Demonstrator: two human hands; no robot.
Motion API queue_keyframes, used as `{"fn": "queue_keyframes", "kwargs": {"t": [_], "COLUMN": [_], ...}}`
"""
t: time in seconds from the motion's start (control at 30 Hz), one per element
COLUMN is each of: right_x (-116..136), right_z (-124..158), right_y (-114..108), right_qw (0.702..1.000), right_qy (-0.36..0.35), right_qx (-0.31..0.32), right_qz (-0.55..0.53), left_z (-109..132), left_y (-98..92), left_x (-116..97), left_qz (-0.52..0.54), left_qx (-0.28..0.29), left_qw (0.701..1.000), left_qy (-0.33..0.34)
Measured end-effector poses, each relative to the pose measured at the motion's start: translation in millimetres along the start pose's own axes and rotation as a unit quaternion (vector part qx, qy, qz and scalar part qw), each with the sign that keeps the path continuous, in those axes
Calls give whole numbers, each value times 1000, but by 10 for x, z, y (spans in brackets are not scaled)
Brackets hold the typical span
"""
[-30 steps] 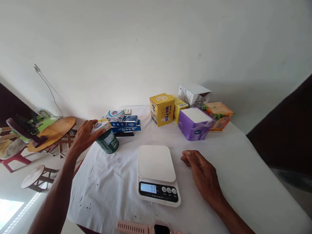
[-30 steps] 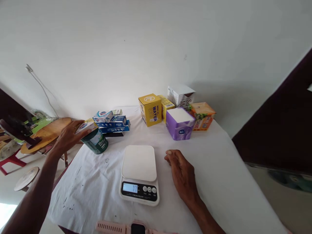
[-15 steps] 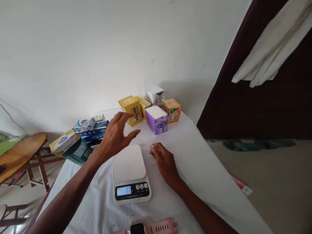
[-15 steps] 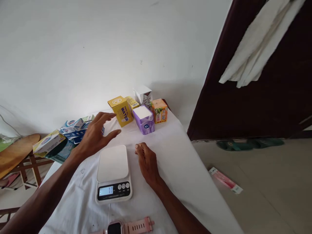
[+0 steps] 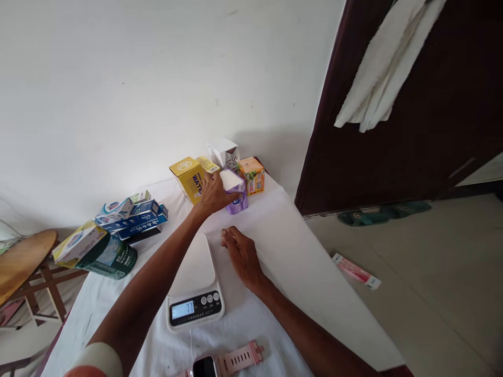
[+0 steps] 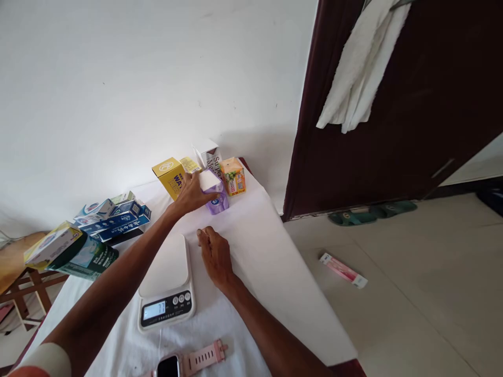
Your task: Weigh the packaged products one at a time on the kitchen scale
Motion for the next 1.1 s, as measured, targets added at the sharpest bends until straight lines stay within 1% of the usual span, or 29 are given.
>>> {"fn": "queue_keyframes", "kwargs": {"t": [0.1,0.23,0.3,0.37,0.43,0.5,0.53,0.6,0.67,0.73,0.83,0.97,1.03,1.1], "right_x": [-8,-20,-17,-5,8,10,6,-15,-41,-63,-78,-72,-69,-72], "right_z": [-5,-6,-1,8,17,23,24,23,19,16,15,20,23,25], "right_y": [12,22,15,6,0,-1,2,14,31,41,40,30,30,32], "right_qw": [1000,1000,1000,1000,1000,1000,1000,1000,1000,1000,999,999,999,999], "right_qy": [0,-1,0,2,4,8,10,15,20,23,27,29,29,29], "right_qx": [0,0,0,3,6,8,9,12,16,18,19,20,21,21], "right_qz": [-3,-7,-7,-8,-9,-9,-9,-9,-8,-6,3,16,19,20], "left_z": [-15,17,84,212,415,687,840,1153,1441,1672,1880,1965,1979,1998], "left_y": [-1,-15,-101,-304,-599,-925,-1082,-1337,-1499,-1549,-1449,-1284,-1266,-1304], "left_x": [71,93,70,32,-29,-95,-106,-87,-6,111,294,443,456,444], "left_qz": [3,23,54,87,111,115,102,59,14,-13,-24,-18,-16,-9], "left_qx": [20,37,26,-7,-37,-49,-51,-43,-36,-28,-11,-2,2,2], "left_qw": [1000,998,997,996,993,992,993,996,999,999,1000,1000,1000,1000], "left_qy": [-18,-38,-38,-29,-2,34,43,47,35,20,1,-16,-17,-15]}}
Point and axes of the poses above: each hand's wrist, its own z-axis away from the middle knuckle, its own y-axis out of the palm, x = y × z, the point moved 9 cm from there along -z, towards the middle knuckle, and after that the axes turned 15 degrees about z, right-handed, at the moved point
